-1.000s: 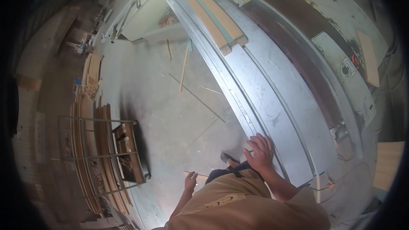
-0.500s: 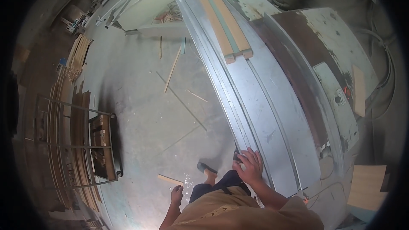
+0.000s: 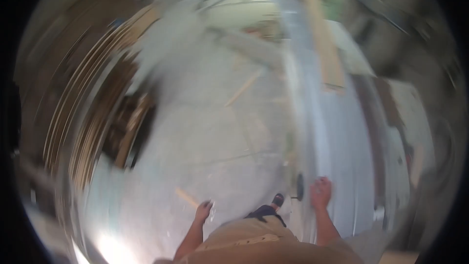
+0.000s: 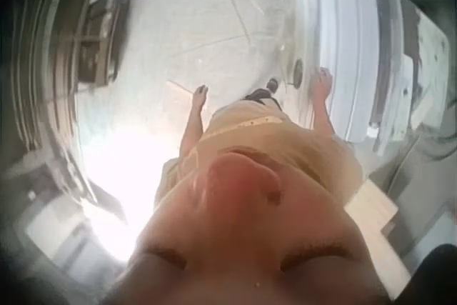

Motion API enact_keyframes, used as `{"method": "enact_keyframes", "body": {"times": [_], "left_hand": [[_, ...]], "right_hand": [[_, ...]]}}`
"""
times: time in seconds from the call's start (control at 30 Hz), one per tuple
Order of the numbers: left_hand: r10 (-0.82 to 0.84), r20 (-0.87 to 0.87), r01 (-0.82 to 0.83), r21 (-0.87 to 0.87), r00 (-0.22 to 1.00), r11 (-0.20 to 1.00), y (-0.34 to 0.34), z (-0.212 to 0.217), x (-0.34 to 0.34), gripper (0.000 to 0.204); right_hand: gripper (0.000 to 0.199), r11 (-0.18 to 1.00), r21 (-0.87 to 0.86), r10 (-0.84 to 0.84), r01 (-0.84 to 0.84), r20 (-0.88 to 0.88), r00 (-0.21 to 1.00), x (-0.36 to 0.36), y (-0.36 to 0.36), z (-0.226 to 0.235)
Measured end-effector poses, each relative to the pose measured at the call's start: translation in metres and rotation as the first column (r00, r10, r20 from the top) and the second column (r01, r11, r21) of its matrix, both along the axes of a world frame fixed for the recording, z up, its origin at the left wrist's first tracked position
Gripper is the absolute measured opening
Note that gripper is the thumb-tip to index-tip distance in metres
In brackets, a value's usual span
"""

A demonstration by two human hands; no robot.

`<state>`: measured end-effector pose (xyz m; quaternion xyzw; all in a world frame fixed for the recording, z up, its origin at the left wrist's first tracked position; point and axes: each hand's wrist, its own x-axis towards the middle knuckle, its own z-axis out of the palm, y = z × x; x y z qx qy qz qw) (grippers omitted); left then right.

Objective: Cutting long wooden planks using a sliding table saw in a workshop.

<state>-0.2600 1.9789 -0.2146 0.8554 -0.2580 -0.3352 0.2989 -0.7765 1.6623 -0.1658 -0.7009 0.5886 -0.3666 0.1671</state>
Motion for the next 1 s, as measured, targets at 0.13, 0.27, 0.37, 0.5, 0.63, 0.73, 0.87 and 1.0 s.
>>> {"method": "enact_keyframes", "body": {"times": [0.13,0.27,0.37,0.5,0.63,0.73,0.87,1.0], "left_hand": [[0.187,0.011,-0.186,-0.068,0.982,0.98,0.077,0.001,0.055,0.053],[0.542,-0.134,-0.551,-0.041,0.829,0.833,0.149,0.012,0.115,0.055],[0.692,-0.101,-0.698,-0.057,0.715,0.713,0.195,0.022,0.157,0.054],[0.849,-0.154,-0.863,-0.072,0.506,0.501,0.303,0.011,0.187,0.055],[0.949,-0.213,-0.972,-0.085,0.235,0.221,0.393,0.012,0.205,0.054],[0.953,-0.303,-0.998,-0.049,-0.029,-0.046,0.459,0.001,0.176,0.055],[0.934,-0.276,-0.961,0.219,-0.225,-0.167,0.504,-0.033,0.136,0.051],[0.816,-0.47,-0.874,0.479,-0.337,-0.084,0.522,0.025,0.135,0.044]], "right_hand": [[0.043,0.998,0.008,-0.054,0.054,-0.057,0.997,0.057,-0.02,0.004],[0.042,0.966,0.12,0.213,-0.231,0.147,0.966,0.232,-0.024,0.017],[0.039,0.727,0.285,0.666,-0.625,-0.067,0.743,0.367,-0.033,0.008],[0.035,0.095,0.677,0.956,-0.73,0.141,0.256,0.491,0.029,-0.021],[0.036,-0.058,0.803,0.998,-0.593,0.033,-0.052,0.591,0.07,-0.035],[0.031,-0.012,0.904,0.998,-0.428,0.04,0.056,0.665,0.093,-0.063],[0.021,-0.093,0.883,0.752,-0.46,-0.24,-0.614,0.794,0.079,-0.142],[0.022,-0.008,0.786,0.641,-0.618,-0.47,-0.606,1.032,0.164,-0.171]]}}
